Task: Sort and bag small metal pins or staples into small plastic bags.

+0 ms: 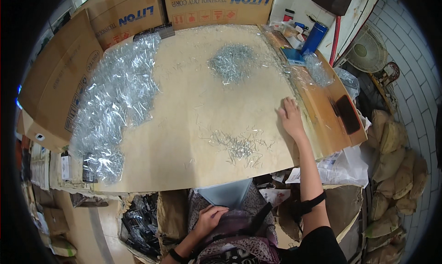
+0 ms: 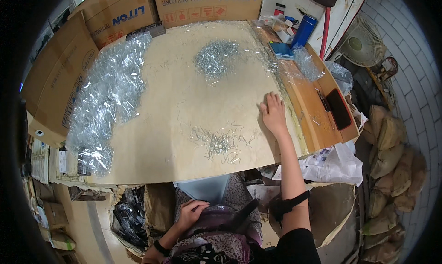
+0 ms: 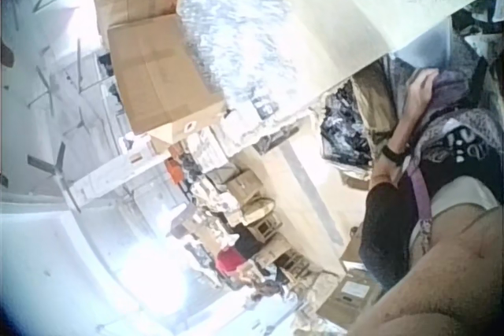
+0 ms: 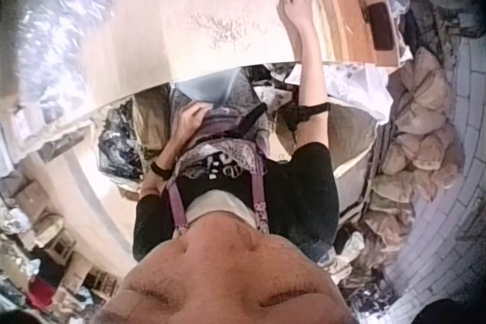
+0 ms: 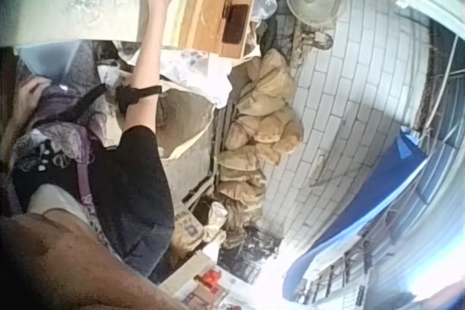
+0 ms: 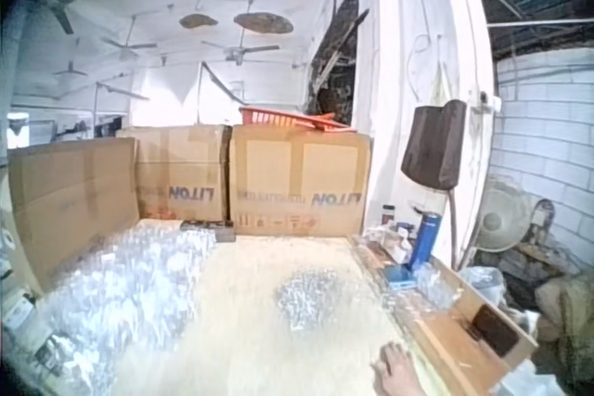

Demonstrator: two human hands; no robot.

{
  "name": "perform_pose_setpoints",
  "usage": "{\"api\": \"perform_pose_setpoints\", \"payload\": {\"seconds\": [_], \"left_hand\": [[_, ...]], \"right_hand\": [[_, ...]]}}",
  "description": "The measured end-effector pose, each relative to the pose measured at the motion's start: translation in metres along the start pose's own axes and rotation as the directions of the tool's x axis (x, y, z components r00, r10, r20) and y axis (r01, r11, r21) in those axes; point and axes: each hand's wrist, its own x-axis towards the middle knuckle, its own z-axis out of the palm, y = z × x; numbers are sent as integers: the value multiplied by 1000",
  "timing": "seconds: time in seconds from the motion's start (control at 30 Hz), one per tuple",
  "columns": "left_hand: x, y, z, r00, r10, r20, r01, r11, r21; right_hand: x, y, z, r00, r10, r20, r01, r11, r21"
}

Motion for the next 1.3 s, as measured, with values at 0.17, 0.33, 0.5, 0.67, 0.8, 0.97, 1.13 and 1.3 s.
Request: {"api": "perform_pose_setpoints", "payload": {"seconds": [0.17,0.33,0.5,0.67,0.8,0.97,1.13,1.3], "left_hand": [[-2,-3,-1,997,-70,-21,69,997,-23],[-7,-1,1,999,-39,-29,39,999,-10],[-11,7,1,992,-114,56,120,986,-112],[-12,19,-2,999,-53,-5,53,993,-107],[-9,13,-6,998,13,62,-11,999,-38],[-4,13,-6,997,-47,59,49,998,-28],[1,4,-8,980,-189,69,195,976,-99],[-5,-4,-3,986,-141,88,151,981,-124]], "right_hand": [[-59,-66,2,885,-404,230,334,897,290],[-109,-135,0,842,-481,243,484,874,53],[-159,-167,-5,870,-407,279,386,913,130],[-193,-153,-14,865,-482,140,446,867,224],[-202,-123,-17,917,-397,-22,384,871,307],[-212,-97,-16,973,-211,-90,230,906,355],[-233,-93,-9,989,-139,44,112,918,380],[-214,-103,-11,944,-325,-52,329,924,195]]}}
